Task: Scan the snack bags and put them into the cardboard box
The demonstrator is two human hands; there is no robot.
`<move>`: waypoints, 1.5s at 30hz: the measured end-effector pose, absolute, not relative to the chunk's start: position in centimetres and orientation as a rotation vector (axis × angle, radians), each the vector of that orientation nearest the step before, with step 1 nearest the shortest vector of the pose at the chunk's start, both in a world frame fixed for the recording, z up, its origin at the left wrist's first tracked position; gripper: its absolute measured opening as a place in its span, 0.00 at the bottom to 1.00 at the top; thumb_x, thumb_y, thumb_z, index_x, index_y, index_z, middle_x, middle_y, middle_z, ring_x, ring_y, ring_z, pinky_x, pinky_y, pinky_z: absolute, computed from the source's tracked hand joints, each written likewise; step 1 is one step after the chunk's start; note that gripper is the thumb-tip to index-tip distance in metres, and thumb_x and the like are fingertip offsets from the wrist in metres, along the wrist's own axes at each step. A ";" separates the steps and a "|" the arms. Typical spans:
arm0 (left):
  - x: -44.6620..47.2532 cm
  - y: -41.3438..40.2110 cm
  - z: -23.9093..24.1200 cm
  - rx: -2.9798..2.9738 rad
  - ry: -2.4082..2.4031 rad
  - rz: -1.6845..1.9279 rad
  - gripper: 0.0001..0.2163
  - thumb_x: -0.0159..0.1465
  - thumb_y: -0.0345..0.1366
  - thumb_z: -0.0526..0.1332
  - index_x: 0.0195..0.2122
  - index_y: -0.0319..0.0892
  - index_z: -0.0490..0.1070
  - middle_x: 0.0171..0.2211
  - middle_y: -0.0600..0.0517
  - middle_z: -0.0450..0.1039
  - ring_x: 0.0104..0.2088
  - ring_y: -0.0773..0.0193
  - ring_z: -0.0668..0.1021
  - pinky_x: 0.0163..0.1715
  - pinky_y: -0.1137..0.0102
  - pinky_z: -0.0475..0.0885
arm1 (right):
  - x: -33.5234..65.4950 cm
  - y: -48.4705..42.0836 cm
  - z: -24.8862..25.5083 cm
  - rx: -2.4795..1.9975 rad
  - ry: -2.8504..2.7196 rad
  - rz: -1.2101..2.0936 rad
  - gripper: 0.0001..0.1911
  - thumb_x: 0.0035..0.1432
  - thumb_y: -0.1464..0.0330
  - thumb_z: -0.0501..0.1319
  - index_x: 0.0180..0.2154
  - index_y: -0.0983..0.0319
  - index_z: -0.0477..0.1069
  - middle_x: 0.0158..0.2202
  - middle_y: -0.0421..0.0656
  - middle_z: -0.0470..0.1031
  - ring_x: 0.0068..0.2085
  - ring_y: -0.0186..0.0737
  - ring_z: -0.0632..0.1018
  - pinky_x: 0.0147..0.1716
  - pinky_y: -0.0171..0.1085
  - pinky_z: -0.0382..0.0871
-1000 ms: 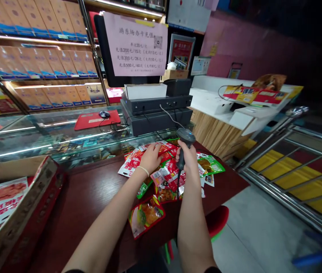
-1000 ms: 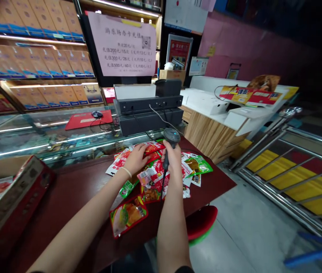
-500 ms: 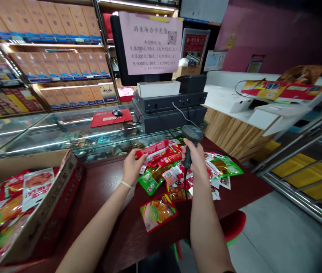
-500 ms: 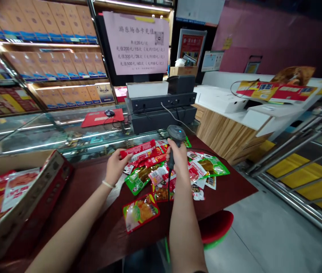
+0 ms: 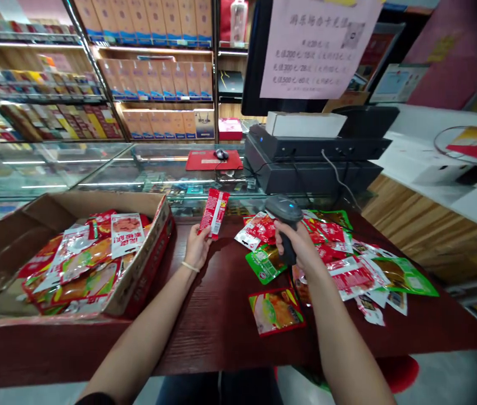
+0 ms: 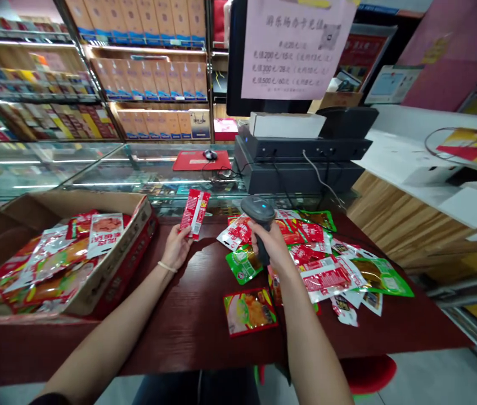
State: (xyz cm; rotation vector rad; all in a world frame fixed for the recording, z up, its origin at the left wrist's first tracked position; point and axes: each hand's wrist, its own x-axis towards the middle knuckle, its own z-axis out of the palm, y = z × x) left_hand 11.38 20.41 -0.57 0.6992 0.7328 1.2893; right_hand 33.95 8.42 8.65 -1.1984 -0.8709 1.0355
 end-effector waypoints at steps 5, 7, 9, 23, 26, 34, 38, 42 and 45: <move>10.9 20.1 0.1 0.633 0.563 1.174 0.20 0.52 0.33 0.71 0.45 0.45 0.70 0.41 0.54 0.77 0.35 0.71 0.77 0.36 0.75 0.73 | 31.6 9.1 7.5 -1.267 -0.911 1.135 0.18 0.50 0.56 0.69 0.26 0.58 0.63 0.15 0.33 0.65 0.13 0.29 0.63 0.11 0.30 0.57; 10.9 19.9 0.2 0.594 0.521 1.119 0.18 0.54 0.33 0.70 0.46 0.45 0.72 0.41 0.53 0.77 0.33 0.72 0.77 0.35 0.76 0.73 | 31.3 9.3 7.2 -1.280 -0.923 1.127 0.18 0.49 0.57 0.69 0.28 0.57 0.62 0.15 0.32 0.65 0.13 0.30 0.63 0.11 0.30 0.57; 10.9 19.7 0.4 0.553 0.501 1.091 0.16 0.55 0.33 0.69 0.45 0.44 0.73 0.41 0.53 0.77 0.32 0.72 0.77 0.34 0.77 0.73 | 31.2 9.4 7.0 -1.287 -0.925 1.119 0.18 0.49 0.57 0.70 0.29 0.57 0.62 0.15 0.32 0.65 0.13 0.30 0.64 0.11 0.31 0.57; 12.1 18.7 -0.3 0.749 0.779 1.259 0.14 0.50 0.40 0.72 0.33 0.37 0.74 0.31 0.49 0.78 0.36 0.62 0.80 0.44 0.66 0.73 | 31.4 9.4 6.7 -1.337 -0.959 1.096 0.16 0.53 0.58 0.68 0.28 0.57 0.62 0.16 0.32 0.65 0.13 0.30 0.64 0.12 0.30 0.57; 12.0 18.9 -1.0 0.896 0.975 1.317 0.15 0.51 0.44 0.70 0.27 0.36 0.75 0.25 0.50 0.76 0.32 0.61 0.79 0.39 0.68 0.73 | 31.4 9.3 6.8 -1.334 -0.933 1.112 0.17 0.52 0.59 0.68 0.31 0.57 0.61 0.16 0.31 0.66 0.13 0.30 0.64 0.12 0.30 0.57; 11.6 20.1 -0.8 0.681 0.912 1.469 0.17 0.46 0.40 0.73 0.33 0.34 0.76 0.31 0.49 0.78 0.33 0.64 0.80 0.41 0.67 0.76 | 30.4 8.8 7.6 -1.386 -1.030 1.319 0.17 0.48 0.58 0.68 0.33 0.57 0.63 0.15 0.31 0.66 0.13 0.31 0.64 0.10 0.30 0.56; 11.6 20.1 -0.5 0.624 0.919 1.493 0.16 0.46 0.39 0.74 0.31 0.33 0.75 0.28 0.51 0.76 0.31 0.67 0.79 0.41 0.67 0.76 | 30.5 8.9 7.2 -1.436 -1.099 1.386 0.16 0.49 0.58 0.67 0.25 0.59 0.62 0.15 0.33 0.65 0.12 0.31 0.65 0.10 0.31 0.57; 11.6 20.0 -0.7 0.613 0.928 1.493 0.16 0.45 0.39 0.74 0.29 0.33 0.74 0.27 0.52 0.75 0.29 0.70 0.78 0.40 0.68 0.76 | 30.5 8.7 7.5 -1.421 -1.101 1.386 0.15 0.50 0.60 0.65 0.24 0.59 0.62 0.14 0.33 0.64 0.13 0.30 0.64 0.11 0.31 0.58; 11.5 20.1 -0.7 0.626 0.889 1.485 0.17 0.46 0.39 0.74 0.33 0.34 0.75 0.31 0.50 0.77 0.32 0.67 0.79 0.41 0.67 0.76 | 30.4 8.5 8.1 -1.418 -1.102 1.358 0.13 0.50 0.61 0.65 0.26 0.60 0.63 0.14 0.33 0.64 0.13 0.30 0.64 0.12 0.31 0.57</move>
